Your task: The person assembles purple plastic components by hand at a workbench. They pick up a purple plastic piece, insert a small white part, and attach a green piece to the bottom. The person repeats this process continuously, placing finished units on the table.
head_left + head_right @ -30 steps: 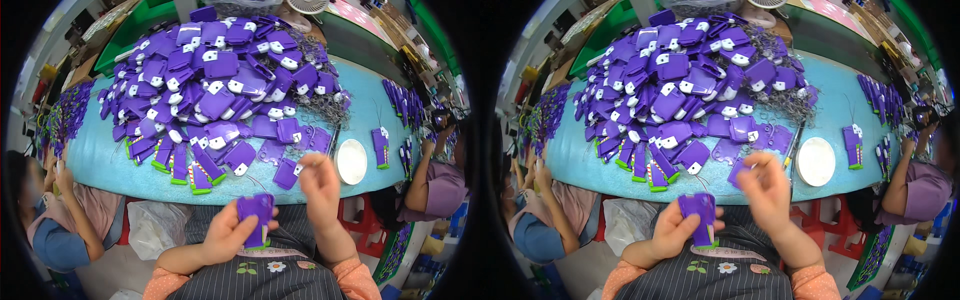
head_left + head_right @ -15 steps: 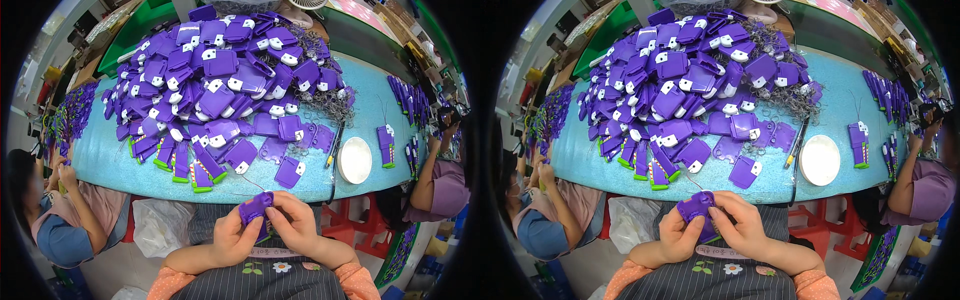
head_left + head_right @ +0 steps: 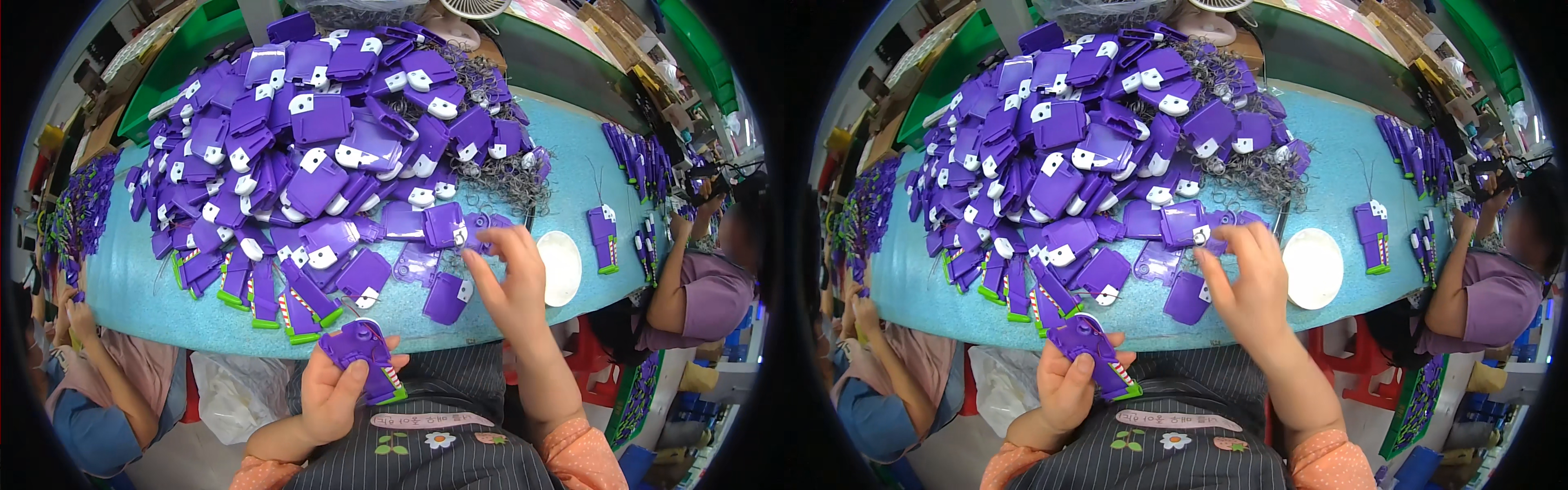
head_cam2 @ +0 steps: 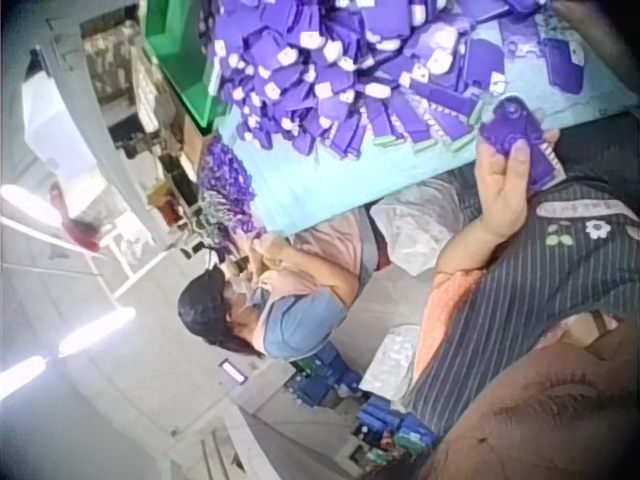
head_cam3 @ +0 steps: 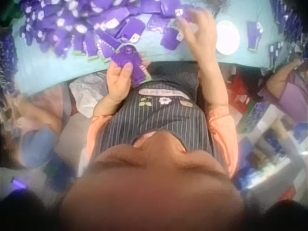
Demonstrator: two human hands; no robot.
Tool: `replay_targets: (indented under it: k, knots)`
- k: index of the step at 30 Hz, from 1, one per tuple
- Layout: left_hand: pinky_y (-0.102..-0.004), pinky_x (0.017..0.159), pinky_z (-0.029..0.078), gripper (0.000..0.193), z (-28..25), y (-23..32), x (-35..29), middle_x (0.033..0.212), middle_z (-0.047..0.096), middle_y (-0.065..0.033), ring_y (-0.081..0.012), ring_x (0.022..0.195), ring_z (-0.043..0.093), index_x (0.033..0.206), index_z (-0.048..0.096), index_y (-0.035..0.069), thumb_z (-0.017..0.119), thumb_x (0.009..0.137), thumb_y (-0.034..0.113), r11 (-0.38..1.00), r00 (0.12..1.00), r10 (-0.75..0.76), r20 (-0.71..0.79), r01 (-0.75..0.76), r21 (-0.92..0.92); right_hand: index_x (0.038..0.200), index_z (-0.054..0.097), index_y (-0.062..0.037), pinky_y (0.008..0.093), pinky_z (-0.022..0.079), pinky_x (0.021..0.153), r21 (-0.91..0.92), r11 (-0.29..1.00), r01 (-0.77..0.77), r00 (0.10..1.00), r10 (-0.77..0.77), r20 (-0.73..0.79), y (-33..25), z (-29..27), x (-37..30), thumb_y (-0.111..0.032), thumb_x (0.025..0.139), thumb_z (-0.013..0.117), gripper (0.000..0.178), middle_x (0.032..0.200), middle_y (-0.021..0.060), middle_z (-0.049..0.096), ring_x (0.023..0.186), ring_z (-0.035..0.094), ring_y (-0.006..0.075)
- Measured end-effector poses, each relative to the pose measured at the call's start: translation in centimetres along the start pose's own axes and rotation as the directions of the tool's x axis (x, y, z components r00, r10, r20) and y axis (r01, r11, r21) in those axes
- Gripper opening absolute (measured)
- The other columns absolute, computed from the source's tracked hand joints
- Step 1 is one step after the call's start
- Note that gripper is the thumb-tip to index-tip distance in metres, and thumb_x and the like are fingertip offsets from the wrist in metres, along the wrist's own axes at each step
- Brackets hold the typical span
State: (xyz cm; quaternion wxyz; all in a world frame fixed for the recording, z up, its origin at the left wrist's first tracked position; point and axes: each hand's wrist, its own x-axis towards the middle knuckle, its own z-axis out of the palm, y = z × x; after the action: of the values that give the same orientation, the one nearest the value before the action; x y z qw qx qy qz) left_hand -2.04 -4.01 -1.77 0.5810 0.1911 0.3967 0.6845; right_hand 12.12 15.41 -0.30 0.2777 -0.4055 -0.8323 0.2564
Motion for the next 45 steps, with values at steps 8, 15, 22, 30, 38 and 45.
replay_targets:
  k: [8, 15, 22, 30, 38, 45]
  knots:
    - [-0.0449, 0.094, 0.045, 0.034, 0.4, 0.4, -1.3, 0.123, 0.049, -0.0258, -0.0327, 0.109, 0.055, 0.128, 0.031, -0.002, 0.037, 0.095, 0.003, 0.987, 0.995, 0.102, 0.021, -0.104, 0.12, 0.077, 0.054, -0.0031, 0.0408, 0.042, 0.068, -0.042, 0.969, 0.243, 0.957, -0.247, -0.151, 0.2, 0.4, 2.9, 0.0, 0.069, 0.064, 0.013, 0.08, 0.0113, 0.053, 0.078, 0.052, 0.0308]
    - [-0.0429, 0.096, 0.045, 0.034, 2.2, 0.9, 2.7, 0.129, 0.044, -0.0183, -0.0234, 0.115, 0.05, 0.128, 0.031, -0.004, 0.035, 0.094, 0.0, 0.914, 0.95, 0.311, -0.026, -0.292, 0.28, 0.08, 0.052, -0.0061, 0.0339, 0.04, 0.067, -0.264, 0.757, 0.598, 0.8, -0.585, 0.133, -0.6, 1.9, 1.7, -0.009, 0.069, 0.056, 0.013, 0.081, 0.0081, 0.054, 0.079, 0.053, 0.0246]
    - [-0.0349, 0.085, 0.051, 0.028, 1.3, 0.3, 8.4, 0.106, 0.059, -0.0144, -0.0223, 0.095, 0.062, 0.12, 0.041, -0.002, 0.044, 0.094, 0.008, 0.968, 0.987, 0.161, -0.004, -0.157, 0.194, 0.103, 0.055, 0.0, 0.0315, 0.046, 0.066, 0.229, 0.912, 0.34, 0.918, -0.375, 0.128, -0.8, 1.7, 1.1, -0.001, 0.074, 0.065, 0.03, 0.092, 0.0112, 0.061, 0.08, 0.059, 0.0241]
    - [-0.0288, 0.084, 0.049, 0.03, 2.2, 0.7, 7.7, 0.113, 0.056, -0.0135, -0.02, 0.1, 0.06, 0.124, 0.037, -0.002, 0.039, 0.095, 0.005, 0.973, 0.994, 0.028, 0.108, -0.052, 0.226, 0.087, 0.055, 0.002, 0.0279, 0.044, 0.069, 0.468, 0.876, 0.114, 0.967, -0.206, 0.151, 0.0, -0.3, -0.2, -0.002, 0.079, 0.062, 0.011, 0.091, 0.0108, 0.059, 0.079, 0.056, 0.019]
    - [-0.0422, 0.093, 0.047, 0.032, 1.1, 0.0, 1.7, 0.118, 0.054, -0.0215, -0.0301, 0.105, 0.058, 0.124, 0.036, -0.004, 0.04, 0.093, 0.0, 0.988, 0.98, -0.134, 0.147, 0.122, 0.091, 0.075, 0.053, -0.0006, 0.0367, 0.04, 0.081, -0.207, 0.978, 0.02, 0.955, -0.08, -0.286, 2.6, -10.1, -4.8, 0.001, 0.074, 0.061, 0.008, 0.092, 0.0138, 0.054, 0.091, 0.052, 0.0287]
    - [-0.0412, 0.087, 0.049, 0.037, 2.4, -1.2, 1.1, 0.114, 0.055, -0.0262, -0.0334, 0.101, 0.06, 0.126, 0.036, -0.003, 0.046, 0.091, 0.006, 0.928, 0.922, -0.371, 0.109, 0.365, 0.072, 0.075, 0.053, -0.0011, 0.0385, 0.039, 0.082, -0.232, 0.972, 0.033, 0.983, -0.073, -0.166, 6.7, -8.8, -5.8, -0.001, 0.074, 0.063, 0.01, 0.096, 0.0136, 0.056, 0.094, 0.051, 0.0314]
